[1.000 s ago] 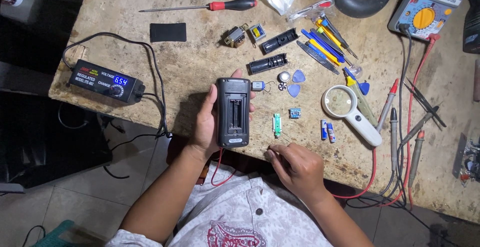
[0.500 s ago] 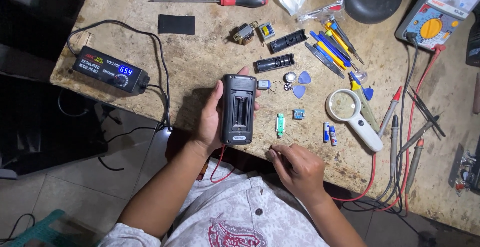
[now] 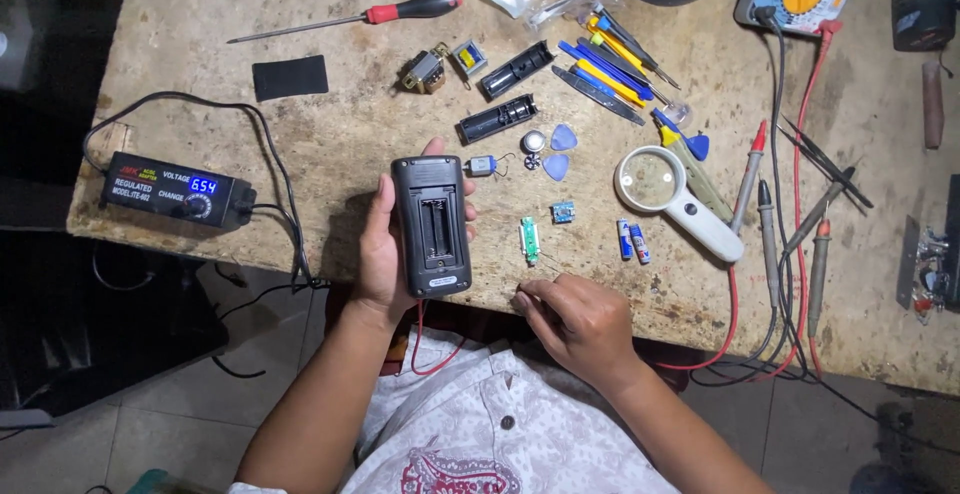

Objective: Inspecting and testing small electronic circuit boards and a battery housing using a screwdriver and a magnifying glass on a repair bench.

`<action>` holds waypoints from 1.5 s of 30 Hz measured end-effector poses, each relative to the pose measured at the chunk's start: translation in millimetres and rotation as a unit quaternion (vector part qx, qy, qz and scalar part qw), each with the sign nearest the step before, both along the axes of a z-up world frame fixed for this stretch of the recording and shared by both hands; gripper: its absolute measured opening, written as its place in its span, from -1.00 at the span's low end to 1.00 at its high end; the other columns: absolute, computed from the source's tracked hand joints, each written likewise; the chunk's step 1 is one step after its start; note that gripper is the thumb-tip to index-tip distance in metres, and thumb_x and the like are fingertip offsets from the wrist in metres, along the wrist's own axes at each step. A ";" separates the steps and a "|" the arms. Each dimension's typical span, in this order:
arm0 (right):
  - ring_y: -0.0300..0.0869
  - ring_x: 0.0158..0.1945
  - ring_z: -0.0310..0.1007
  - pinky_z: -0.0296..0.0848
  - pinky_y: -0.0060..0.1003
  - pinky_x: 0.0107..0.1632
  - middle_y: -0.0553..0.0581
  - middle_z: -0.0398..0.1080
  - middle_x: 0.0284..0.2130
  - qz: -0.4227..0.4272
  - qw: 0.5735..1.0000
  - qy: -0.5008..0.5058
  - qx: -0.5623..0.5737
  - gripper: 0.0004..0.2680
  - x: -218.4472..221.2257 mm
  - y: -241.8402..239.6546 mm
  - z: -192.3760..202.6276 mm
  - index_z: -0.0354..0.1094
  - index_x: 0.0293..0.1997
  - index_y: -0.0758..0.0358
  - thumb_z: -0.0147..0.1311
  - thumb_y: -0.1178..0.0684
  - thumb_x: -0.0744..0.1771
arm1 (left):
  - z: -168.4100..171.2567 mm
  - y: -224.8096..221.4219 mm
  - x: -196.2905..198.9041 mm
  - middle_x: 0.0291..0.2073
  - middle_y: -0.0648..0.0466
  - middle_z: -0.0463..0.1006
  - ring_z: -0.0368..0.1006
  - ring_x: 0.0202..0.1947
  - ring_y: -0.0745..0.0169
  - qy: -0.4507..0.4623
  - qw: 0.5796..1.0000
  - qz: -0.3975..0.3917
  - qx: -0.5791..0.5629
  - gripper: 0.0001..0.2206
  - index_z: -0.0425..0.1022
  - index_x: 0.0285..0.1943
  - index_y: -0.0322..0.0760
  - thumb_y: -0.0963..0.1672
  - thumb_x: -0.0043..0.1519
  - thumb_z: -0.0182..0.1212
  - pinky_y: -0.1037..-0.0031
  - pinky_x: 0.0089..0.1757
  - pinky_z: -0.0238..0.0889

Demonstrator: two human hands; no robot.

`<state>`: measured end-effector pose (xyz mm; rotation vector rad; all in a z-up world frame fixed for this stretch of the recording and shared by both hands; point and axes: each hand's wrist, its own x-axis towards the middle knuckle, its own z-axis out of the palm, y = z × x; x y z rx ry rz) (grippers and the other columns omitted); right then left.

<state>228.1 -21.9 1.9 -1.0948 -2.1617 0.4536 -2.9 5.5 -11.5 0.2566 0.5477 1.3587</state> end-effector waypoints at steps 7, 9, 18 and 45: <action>-0.12 -0.61 0.42 0.41 -0.29 -0.51 0.00 0.26 -0.70 0.013 1.000 -0.014 -0.009 -0.95 0.0 0.7 -1.4 0.53 -0.26 0.06 0.22 0.03 0.30 | -2.8 0.5 2.9 0.08 -0.25 0.48 0.52 -0.03 -0.01 -0.025 0.999 0.021 0.015 -0.28 -0.07 0.64 -0.14 0.18 0.35 -0.14 0.31 -0.09 0.47; -0.15 -0.63 0.40 0.40 -0.33 -0.52 -0.03 0.28 -0.70 0.006 1.000 -0.020 0.003 -0.96 0.2 -0.8 -3.7 0.54 -0.26 0.03 0.24 0.03 0.29 | -3.0 -0.9 3.5 0.05 -0.24 0.50 0.55 -0.05 0.00 -0.033 0.999 0.022 0.019 -0.29 -0.04 0.64 -0.16 0.17 0.36 -0.13 0.32 -0.11 0.49; -0.13 -0.59 0.40 0.40 -0.25 -0.51 0.07 0.39 -0.49 -0.061 0.996 0.018 0.062 -0.86 0.9 -3.3 -14.3 0.57 -0.11 0.22 0.25 0.18 0.28 | -4.8 -0.3 3.1 0.04 -0.22 0.52 0.56 -0.06 0.00 -0.037 0.999 0.025 0.015 -0.29 -0.02 0.63 -0.15 0.17 0.36 -0.12 0.33 -0.12 0.49; -0.20 -0.45 0.38 0.32 -0.36 -0.44 0.12 0.39 -0.40 -0.016 0.999 -0.012 0.050 -0.89 4.8 -3.8 -8.6 0.50 -0.07 0.32 0.23 0.16 0.34 | 9.5 -3.1 0.5 0.07 -0.20 0.50 0.53 -0.11 0.09 -0.052 0.998 0.007 0.028 -0.31 0.01 0.63 -0.21 0.13 0.36 -0.03 0.38 -0.08 0.46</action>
